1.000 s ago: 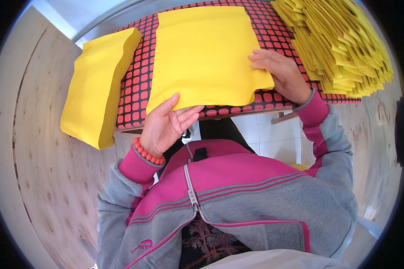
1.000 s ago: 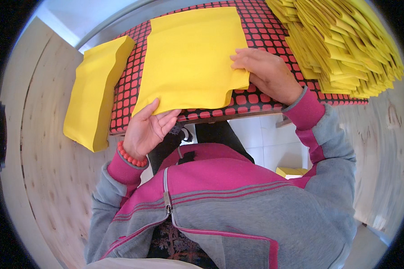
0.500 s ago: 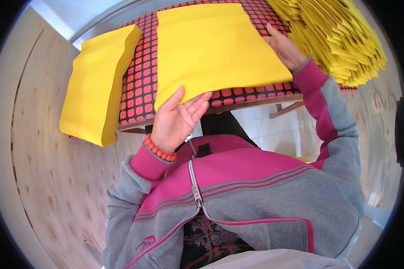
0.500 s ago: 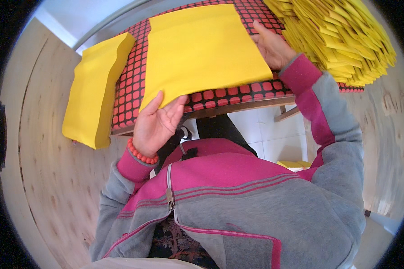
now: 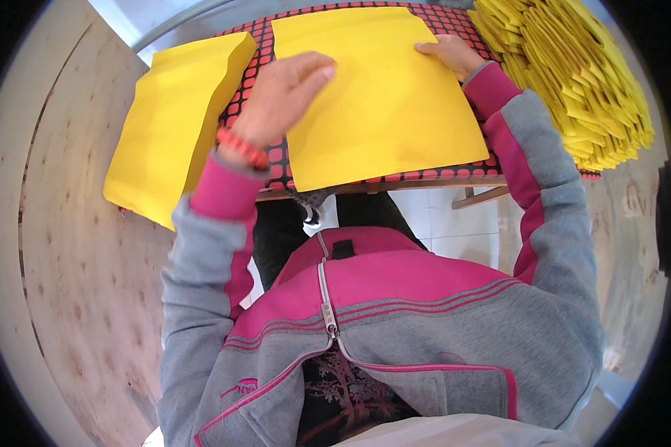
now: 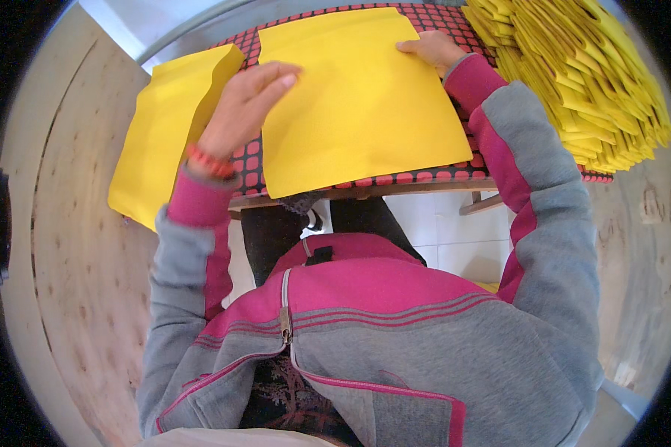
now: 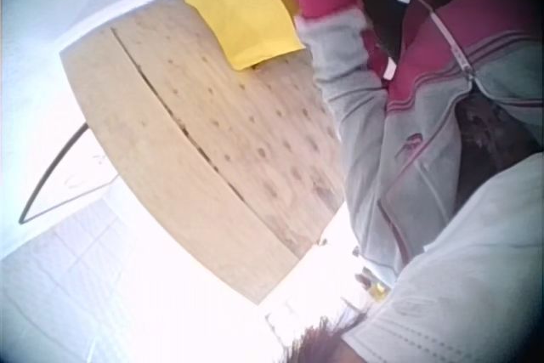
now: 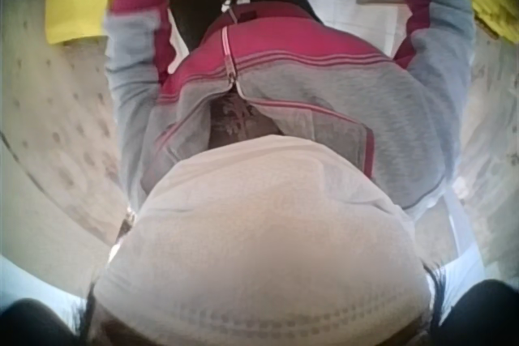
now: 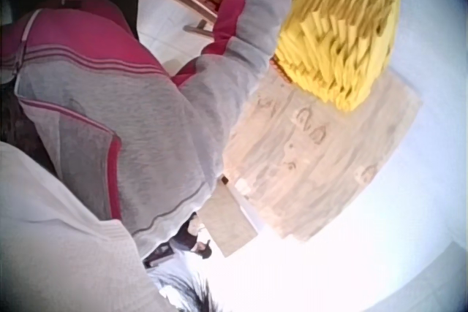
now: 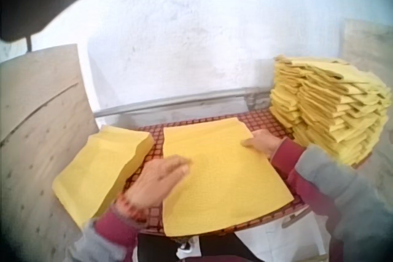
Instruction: The person folds yellow paper sheets by hand on a patterned table. They smooth each fold, stack the finished pieces, and repeat the process with additional sheets from a nearby pile.
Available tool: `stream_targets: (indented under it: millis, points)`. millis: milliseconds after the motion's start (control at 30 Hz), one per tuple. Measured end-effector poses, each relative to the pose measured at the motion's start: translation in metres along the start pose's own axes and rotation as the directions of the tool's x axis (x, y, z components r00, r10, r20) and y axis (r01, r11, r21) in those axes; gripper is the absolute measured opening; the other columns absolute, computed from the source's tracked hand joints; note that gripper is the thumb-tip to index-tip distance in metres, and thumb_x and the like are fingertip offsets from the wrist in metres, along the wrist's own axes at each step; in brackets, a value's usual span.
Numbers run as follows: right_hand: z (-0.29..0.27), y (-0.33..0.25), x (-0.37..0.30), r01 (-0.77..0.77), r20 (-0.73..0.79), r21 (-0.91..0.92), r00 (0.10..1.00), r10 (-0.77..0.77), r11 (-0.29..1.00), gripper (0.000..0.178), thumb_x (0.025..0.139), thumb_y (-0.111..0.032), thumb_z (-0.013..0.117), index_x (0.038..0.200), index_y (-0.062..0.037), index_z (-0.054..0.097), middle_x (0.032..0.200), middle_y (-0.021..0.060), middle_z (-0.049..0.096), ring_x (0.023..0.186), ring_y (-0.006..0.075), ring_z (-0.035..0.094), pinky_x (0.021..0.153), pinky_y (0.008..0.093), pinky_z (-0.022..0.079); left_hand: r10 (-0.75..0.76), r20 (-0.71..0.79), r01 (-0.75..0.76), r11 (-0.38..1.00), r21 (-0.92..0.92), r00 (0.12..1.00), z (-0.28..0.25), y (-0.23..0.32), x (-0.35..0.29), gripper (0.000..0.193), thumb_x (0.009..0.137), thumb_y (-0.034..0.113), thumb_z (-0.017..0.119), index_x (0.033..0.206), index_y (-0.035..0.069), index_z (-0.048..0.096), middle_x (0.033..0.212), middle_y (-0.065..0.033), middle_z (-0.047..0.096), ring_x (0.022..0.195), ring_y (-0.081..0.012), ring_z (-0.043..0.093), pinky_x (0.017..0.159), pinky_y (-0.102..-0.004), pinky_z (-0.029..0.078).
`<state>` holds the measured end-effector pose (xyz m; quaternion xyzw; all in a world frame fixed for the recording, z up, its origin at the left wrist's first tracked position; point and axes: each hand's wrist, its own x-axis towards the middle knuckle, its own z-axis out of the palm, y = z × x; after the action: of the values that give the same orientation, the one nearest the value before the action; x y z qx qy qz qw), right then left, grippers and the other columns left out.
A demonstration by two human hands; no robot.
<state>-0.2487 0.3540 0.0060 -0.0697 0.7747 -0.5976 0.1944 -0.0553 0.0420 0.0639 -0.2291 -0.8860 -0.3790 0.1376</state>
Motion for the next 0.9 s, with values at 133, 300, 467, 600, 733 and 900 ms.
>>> stream_targets:
  millis: [133,300,467,600,733,900]
  points:
    - [-0.007,0.002,-0.005,0.020,-0.001,0.013,1.000,-0.020,1.000,0.034,0.099,-0.021,0.068,0.121,0.0040,0.065,0.104,0.0099,0.074,0.086,0.0182,0.073,0.077,0.0323,0.060,-0.009,0.064,-0.022,0.882,0.472,0.998,0.022,-0.082,0.047,0.058,0.103,0.047,0.052,0.142,0.004,0.057,0.147,-0.0211,0.055,0.139,-0.0386,0.049,0.113,-0.0503,0.040]
    - [-0.027,-0.013,0.002,-0.100,0.009,0.045,0.995,0.100,0.994,0.031,0.101,-0.027,0.067,0.117,-0.0003,0.067,0.104,0.0059,0.074,0.087,0.0110,0.071,0.078,0.0263,0.059,-0.197,0.152,0.066,0.794,0.605,0.968,0.044,-0.108,0.048,0.077,0.101,0.063,0.042,0.158,0.010,0.037,0.167,-0.0170,0.027,0.156,-0.0324,0.024,0.122,-0.0616,0.020]
    - [-0.035,-0.029,0.044,-0.139,-0.029,0.033,0.990,0.140,0.990,0.027,0.102,-0.025,0.065,0.116,-0.0021,0.067,0.094,0.0038,0.075,0.078,0.0076,0.071,0.072,0.0216,0.060,-0.163,0.110,0.062,0.786,0.616,0.980,0.044,-0.103,0.047,0.078,0.100,0.063,0.046,0.158,0.011,0.038,0.166,-0.0162,0.031,0.155,-0.0322,0.026,0.120,-0.0645,0.020]
    - [-0.027,-0.029,0.063,-0.172,0.017,0.063,0.985,0.172,0.983,0.029,0.100,-0.022,0.068,0.115,0.0033,0.068,0.105,0.0128,0.076,0.083,0.0189,0.075,0.070,0.0336,0.061,-0.155,0.106,0.060,0.796,0.602,0.982,0.042,-0.102,0.044,0.079,0.100,0.064,0.047,0.158,0.011,0.039,0.165,-0.0162,0.032,0.154,-0.0320,0.027,0.120,-0.0645,0.020]
    - [-0.008,-0.032,0.058,0.189,-0.074,-0.508,0.962,-0.261,0.840,0.029,0.095,-0.023,0.070,0.114,-0.0003,0.068,0.103,0.0127,0.075,0.086,0.0242,0.075,0.074,0.0385,0.060,-0.171,0.119,0.060,0.777,0.627,0.978,0.040,-0.098,0.046,0.078,0.100,0.064,0.047,0.156,0.011,0.041,0.164,-0.0166,0.033,0.154,-0.0316,0.028,0.121,-0.0643,0.019]
    - [0.030,-0.022,0.034,0.200,0.399,-0.915,0.576,-0.713,-0.350,0.012,0.090,-0.014,0.060,0.099,-0.0077,0.062,0.100,0.0092,0.066,0.089,0.0304,0.071,0.071,0.0413,0.058,-0.085,0.167,-0.046,0.753,0.657,0.982,0.043,-0.086,0.045,0.075,0.100,0.064,0.046,0.156,0.013,0.043,0.164,-0.0151,0.034,0.154,-0.0305,0.028,0.121,-0.0639,0.019]
